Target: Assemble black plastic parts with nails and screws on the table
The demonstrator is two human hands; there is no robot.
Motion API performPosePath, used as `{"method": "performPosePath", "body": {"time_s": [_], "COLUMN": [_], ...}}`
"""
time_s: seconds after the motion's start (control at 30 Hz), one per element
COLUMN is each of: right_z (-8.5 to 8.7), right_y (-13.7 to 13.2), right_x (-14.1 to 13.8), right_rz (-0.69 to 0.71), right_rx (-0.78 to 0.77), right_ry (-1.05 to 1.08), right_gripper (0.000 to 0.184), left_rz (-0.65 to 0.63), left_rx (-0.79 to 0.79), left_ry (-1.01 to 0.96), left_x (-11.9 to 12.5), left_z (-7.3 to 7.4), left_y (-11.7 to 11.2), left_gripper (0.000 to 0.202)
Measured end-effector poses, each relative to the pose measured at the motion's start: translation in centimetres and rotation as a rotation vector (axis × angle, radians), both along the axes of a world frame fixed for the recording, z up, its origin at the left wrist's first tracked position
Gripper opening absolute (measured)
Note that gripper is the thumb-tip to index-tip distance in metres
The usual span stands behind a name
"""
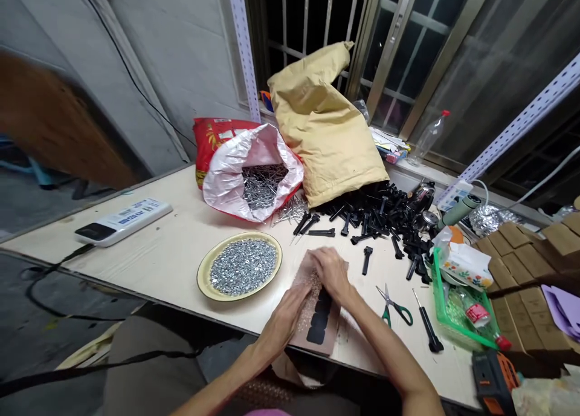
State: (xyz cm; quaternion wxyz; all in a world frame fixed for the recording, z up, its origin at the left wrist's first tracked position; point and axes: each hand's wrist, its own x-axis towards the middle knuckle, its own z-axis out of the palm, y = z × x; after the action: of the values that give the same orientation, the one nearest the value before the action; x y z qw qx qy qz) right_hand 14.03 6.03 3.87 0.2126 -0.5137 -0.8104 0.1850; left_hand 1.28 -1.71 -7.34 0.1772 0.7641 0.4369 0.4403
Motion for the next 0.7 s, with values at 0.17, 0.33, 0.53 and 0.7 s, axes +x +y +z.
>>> {"method": "performPosePath", "body": {"time_s": [0.17, 0.33, 0.53, 0.7], "right_z": [-1.8, -2.9, -2.3, -0.8], "right_y": [9.8, 11.4, 11.1, 10.4], "right_x": [-1.8, -2.1, -1.6, -1.2], "right_rz": [0.053, 0.112, 0.119, 0.061], "right_rx": [0.144, 0.117, 0.084, 0.092], "right_ry": [-0.521, -0.638, -0.765, -0.837], "right_gripper": [0.014, 0.019, 0.028, 0.027], "left_rz": [0.026, 0.407, 0.505, 0.482], "left_rx": [0.018, 0.081, -0.030, -0.120], "left_ry": [-0.058, 0.003, 0.257, 0.405], "left_x": [-1.4, -7.4, -11.3, -9.9], "left_z": [3.3, 6.0, 4.9, 4.2], "left_y": [-0.1, 2.6, 5.5, 6.8], "left_gripper": [0.036, 0.029, 0.027, 0.027]}}
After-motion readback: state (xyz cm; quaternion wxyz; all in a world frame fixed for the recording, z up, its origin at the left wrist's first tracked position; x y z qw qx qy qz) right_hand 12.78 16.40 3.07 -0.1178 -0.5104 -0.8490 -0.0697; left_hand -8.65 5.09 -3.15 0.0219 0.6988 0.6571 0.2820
